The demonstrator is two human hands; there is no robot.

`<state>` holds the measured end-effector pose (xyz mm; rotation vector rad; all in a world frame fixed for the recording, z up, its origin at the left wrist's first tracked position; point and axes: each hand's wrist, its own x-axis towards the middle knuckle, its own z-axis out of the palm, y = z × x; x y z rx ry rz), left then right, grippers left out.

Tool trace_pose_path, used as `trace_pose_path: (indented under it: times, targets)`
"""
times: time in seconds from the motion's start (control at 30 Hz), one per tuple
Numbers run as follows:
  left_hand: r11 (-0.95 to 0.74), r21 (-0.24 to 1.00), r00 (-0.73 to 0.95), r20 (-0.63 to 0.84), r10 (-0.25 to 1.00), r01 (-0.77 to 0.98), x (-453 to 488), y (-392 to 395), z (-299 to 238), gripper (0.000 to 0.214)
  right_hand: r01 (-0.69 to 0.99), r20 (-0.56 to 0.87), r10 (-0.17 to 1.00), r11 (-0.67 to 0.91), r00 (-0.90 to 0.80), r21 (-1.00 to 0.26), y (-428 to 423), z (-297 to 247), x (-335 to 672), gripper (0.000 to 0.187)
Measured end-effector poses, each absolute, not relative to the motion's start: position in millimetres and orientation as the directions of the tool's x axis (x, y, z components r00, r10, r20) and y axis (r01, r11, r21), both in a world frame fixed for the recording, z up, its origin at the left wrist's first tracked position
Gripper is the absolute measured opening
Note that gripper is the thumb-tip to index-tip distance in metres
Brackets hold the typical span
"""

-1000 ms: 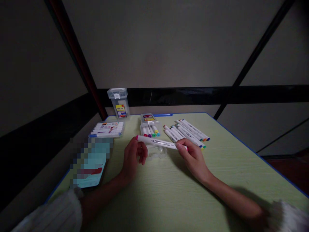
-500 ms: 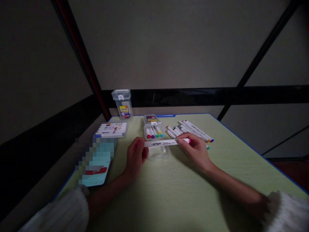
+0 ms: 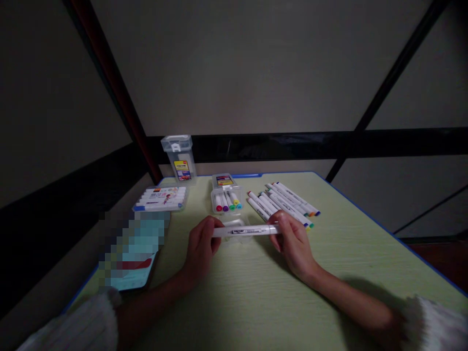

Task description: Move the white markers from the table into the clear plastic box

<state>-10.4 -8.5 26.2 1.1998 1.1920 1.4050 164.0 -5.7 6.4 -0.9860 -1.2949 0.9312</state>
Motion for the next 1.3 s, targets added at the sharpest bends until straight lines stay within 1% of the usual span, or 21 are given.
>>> trace_pose_path:
  times: [0.13, 0.3, 0.47, 0.67, 0.77, 0.9, 1.07, 1.3]
  targets:
    - [-0.126, 0.991, -0.148, 0.118, 0.982, -0.05, -10.7, -6.8, 23.2, 0.04, 0.007, 0.279, 0.958, 0.279, 0.066, -0.96, -6.2, 3.7, 164.0, 0.04]
    - [-0.137, 0.99, -0.157, 0.13, 0.979, -0.034, -12.5, -3.4, 21.7, 0.039, -0.013, 0.252, 0.968, 0.252, 0.005, -0.968, -6.5, 3.3, 161.9, 0.034]
    - [-0.132, 0.99, -0.177, 0.124, 0.976, -0.039, -12.3, -1.2, 22.6, 0.037, -0.043, 0.229, 0.973, 0.228, -0.01, -0.973, -7.4, 4.3, 162.2, 0.029]
    - [-0.126, 0.991, -0.188, 0.114, 0.976, -0.053, -12.5, -0.1, 23.6, 0.036, -0.04, 0.245, 0.969, 0.244, -0.023, -0.969, -8.3, 3.6, 163.3, 0.024]
    - [-0.122, 0.991, -0.181, 0.11, 0.977, -0.058, -12.5, -0.6, 24.6, 0.036, -0.086, 0.254, 0.967, 0.251, -0.029, -0.964, -7.0, 1.0, 163.3, 0.02]
    - [-0.113, 0.993, -0.153, 0.105, 0.983, -0.044, -12.5, -1.9, 24.9, 0.039, -0.138, 0.249, 0.968, 0.242, -0.039, -0.96, -6.1, -0.7, 162.7, 0.02]
    - [-0.107, 0.994, -0.162, 0.103, 0.981, -0.019, -12.7, -1.1, 21.5, 0.04, -0.135, 0.261, 0.965, 0.256, -0.019, -0.957, -6.7, 1.4, 161.8, 0.021]
    - [-0.126, 0.992, -0.119, 0.127, 0.985, 0.016, -13.1, 0.5, 18.0, 0.037, -0.11, 0.267, 0.964, 0.266, 0.008, -0.958, -6.2, 0.3, 162.7, 0.022]
